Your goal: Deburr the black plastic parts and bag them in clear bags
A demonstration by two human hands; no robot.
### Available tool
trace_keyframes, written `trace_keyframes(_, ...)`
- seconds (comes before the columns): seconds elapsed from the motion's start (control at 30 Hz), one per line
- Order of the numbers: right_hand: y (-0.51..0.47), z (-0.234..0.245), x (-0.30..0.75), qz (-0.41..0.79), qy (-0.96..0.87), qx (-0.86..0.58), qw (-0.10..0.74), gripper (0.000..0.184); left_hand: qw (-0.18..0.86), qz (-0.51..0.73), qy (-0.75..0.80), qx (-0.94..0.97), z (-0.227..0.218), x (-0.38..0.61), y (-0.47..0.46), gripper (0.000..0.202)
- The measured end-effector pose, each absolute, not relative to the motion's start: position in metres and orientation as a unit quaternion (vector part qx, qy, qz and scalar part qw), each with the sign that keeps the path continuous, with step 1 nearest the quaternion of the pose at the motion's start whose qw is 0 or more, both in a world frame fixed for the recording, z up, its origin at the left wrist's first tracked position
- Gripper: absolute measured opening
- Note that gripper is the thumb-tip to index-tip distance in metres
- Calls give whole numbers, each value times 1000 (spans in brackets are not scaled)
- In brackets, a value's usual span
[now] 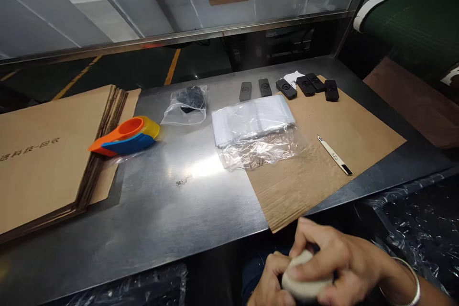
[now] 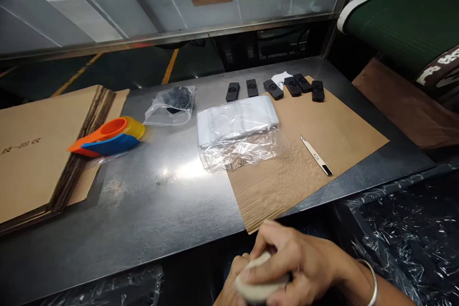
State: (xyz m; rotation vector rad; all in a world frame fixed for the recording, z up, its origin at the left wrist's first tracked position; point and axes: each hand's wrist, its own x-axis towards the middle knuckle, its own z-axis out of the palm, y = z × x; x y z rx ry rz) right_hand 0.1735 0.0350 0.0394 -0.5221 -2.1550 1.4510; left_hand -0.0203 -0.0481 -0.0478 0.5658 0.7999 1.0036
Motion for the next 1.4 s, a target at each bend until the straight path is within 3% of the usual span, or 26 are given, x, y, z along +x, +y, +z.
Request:
trace_keyframes(0.07, 45, 24, 178, 500, -786, -254, 261, 39, 767, 464, 314, 313, -46, -19, -38, 53)
trace_keyframes(0.17, 67, -9, 188, 351, -796, -415, 265, 37, 738, 473, 247, 413, -43, -18, -24, 71)
trace_keyframes(0.3, 91, -42, 191, 227, -778, -520, 272, 35, 699, 513, 260, 426, -41, -18, -16, 68)
trace_keyframes(0.43, 80, -26, 178, 185, -763, -547, 289, 32, 665, 549, 294, 413, -44, -18, -18, 63)
trace_keyframes(0.5, 63, 0, 167, 220, -772, -516, 298, 29, 648, 562, 310, 410, -49, -17, -21, 62)
trace_keyframes(0.6, 36, 41, 150, 372, -793, -393, 279, 30, 598, 593, 357, 403, -59, -15, -28, 61)
trace_keyframes(0.7, 22, 58, 140, 423, -774, -387, 269, 32, 503, 631, 445, 390, -67, -13, -31, 62)
trace_keyframes(0.9, 23, 28, 146, 517, -681, -410, 317, 28, 335, 489, 518, 617, -43, -16, -23, 59)
trace_keyframes(1.1, 25, 6, 152, 707, -482, -378, 354, 31, 368, 389, 517, 668, -17, -22, -30, 73)
trace_keyframes(1.4, 30, 2, 151, 738, -462, -318, 375, 20, 310, 380, 552, 674, -13, -17, -36, 78)
